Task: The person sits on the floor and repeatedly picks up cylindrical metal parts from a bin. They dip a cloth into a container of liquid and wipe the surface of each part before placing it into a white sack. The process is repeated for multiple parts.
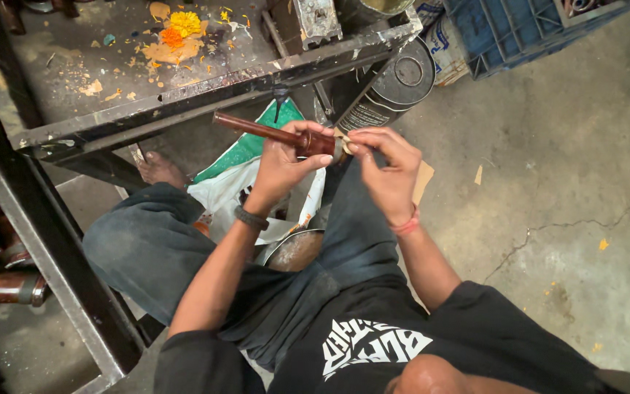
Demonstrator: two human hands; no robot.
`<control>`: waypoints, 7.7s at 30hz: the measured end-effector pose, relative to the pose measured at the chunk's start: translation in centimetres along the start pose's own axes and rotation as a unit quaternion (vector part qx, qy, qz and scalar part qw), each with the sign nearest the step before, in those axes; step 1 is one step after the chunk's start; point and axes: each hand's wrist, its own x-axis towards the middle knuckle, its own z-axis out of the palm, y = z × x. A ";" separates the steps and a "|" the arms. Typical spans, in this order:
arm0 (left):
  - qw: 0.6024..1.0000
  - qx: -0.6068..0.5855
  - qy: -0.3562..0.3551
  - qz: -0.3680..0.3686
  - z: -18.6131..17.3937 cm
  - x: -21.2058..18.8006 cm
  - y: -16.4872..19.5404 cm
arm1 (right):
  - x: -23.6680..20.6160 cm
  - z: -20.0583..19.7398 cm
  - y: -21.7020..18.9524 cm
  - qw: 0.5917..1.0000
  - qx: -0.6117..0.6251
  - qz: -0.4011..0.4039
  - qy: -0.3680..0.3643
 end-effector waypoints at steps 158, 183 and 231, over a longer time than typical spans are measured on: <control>0.978 -0.034 0.176 0.110 1.6 -0.4 -2.3 | -2.0 4.4 3.5 0.888 0.361 0.285 0.024; 0.961 -0.117 0.248 0.017 1.3 0.2 -4.1 | -2.0 4.7 2.0 0.999 0.020 0.013 -0.034; 0.775 0.536 0.144 -0.303 -13.2 -3.0 -33.5 | -7.8 8.3 31.1 0.922 0.107 0.359 0.100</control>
